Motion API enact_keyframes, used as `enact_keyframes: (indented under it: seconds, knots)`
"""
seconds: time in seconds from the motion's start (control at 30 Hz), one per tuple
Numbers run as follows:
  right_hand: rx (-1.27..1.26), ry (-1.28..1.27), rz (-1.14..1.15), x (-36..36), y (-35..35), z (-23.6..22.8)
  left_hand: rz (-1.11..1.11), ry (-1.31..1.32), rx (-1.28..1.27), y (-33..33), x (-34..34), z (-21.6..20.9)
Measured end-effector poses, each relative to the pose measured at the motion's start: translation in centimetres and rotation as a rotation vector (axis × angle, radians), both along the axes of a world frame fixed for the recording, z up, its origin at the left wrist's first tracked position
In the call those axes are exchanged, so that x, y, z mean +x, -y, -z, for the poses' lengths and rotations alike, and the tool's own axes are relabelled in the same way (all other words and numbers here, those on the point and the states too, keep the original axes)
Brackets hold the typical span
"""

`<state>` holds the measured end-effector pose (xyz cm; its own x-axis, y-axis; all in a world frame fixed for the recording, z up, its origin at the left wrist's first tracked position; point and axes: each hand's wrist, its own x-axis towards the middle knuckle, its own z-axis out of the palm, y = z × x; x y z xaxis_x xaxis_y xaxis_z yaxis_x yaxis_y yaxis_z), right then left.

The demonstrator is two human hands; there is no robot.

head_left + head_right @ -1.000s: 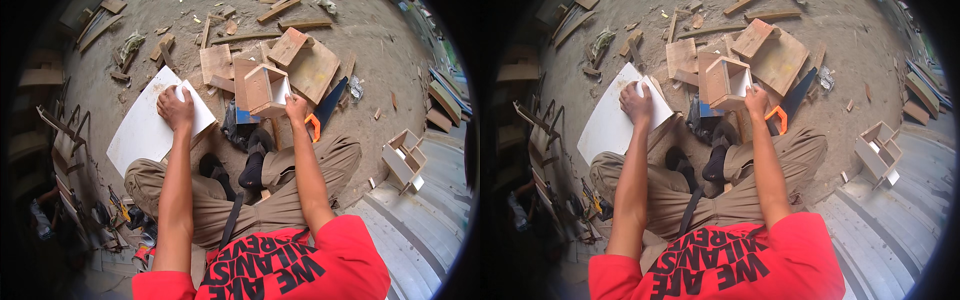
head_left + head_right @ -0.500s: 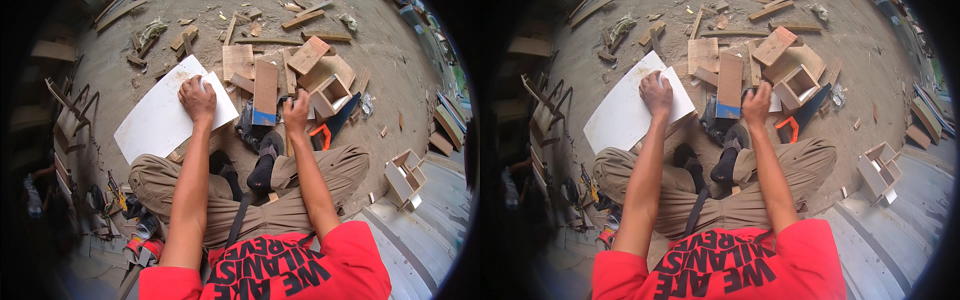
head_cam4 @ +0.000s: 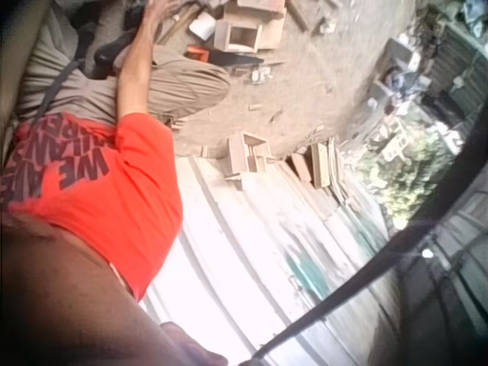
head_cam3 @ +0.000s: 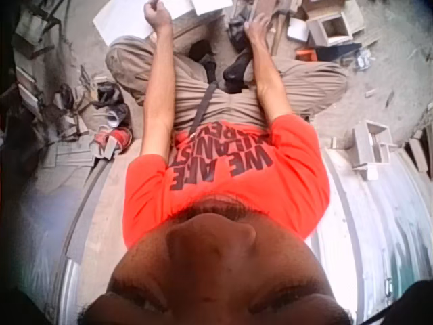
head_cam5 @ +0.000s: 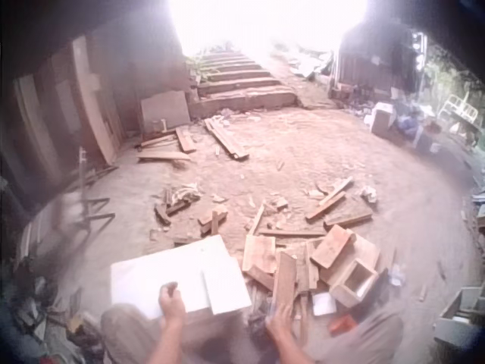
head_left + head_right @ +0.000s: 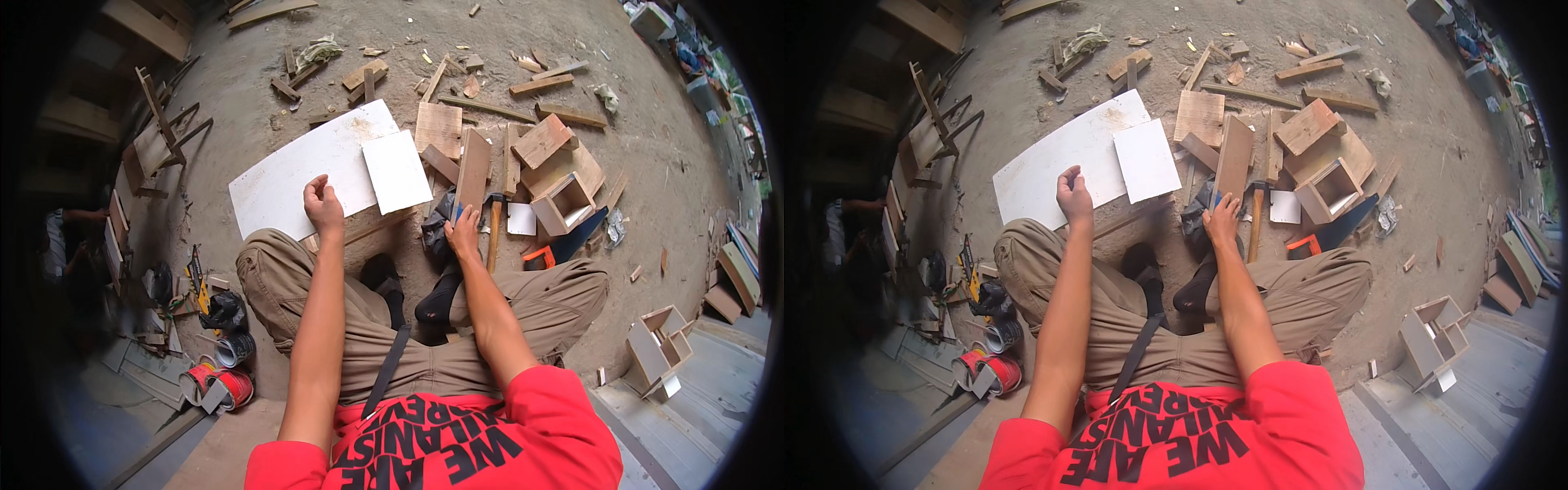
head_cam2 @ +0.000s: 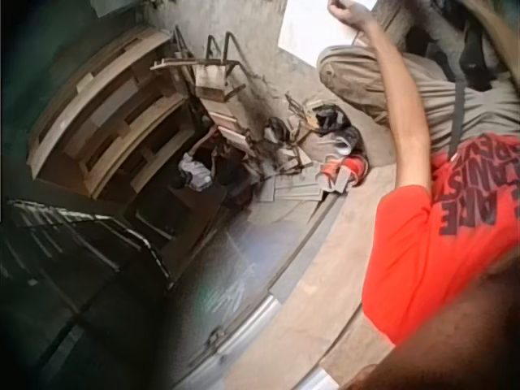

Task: The person sits on the floor and assembles a small wooden box by fitting pieces together and tapping them with a hammer. They then use a hand saw to cut a piece of plywood, adjusting the wood and sawing through it.

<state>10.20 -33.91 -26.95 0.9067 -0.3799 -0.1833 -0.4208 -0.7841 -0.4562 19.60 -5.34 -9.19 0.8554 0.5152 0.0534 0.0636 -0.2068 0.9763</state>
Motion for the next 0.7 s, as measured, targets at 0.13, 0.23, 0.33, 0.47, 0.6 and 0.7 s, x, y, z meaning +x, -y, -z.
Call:
enact_keyframes:
  seconds: [0.13, 0.23, 0.33, 0.47, 0.6, 0.7]
  knots:
    - [0.253, 0.237, 0.137, -0.3, 1.3, -0.9, 0.109, -0.023, 0.119, 0.5, -1.3, -0.1]
    - [0.428, 0.379, 0.136, -0.6, 4.2, -1.0, 0.232, -0.054, 0.397, 1.9, -1.7, -0.7]
    - [0.714, 0.385, 0.080, -1.5, 5.9, -0.4, 0.280, -0.022, 0.506, 3.3, -1.8, -1.5]
    - [1.047, 0.167, 0.174, -3.5, 6.0, -2.7, 0.312, -0.084, 0.621, 3.9, -2.3, -1.1]
    - [1.139, 0.087, 0.270, -4.3, 6.2, -5.2, 0.327, -0.101, 0.660, 3.7, -2.3, -1.0]
    - [1.277, 0.152, 0.371, -4.2, 4.5, -7.3, 0.314, -0.101, 0.687, 2.7, -2.7, -0.6]
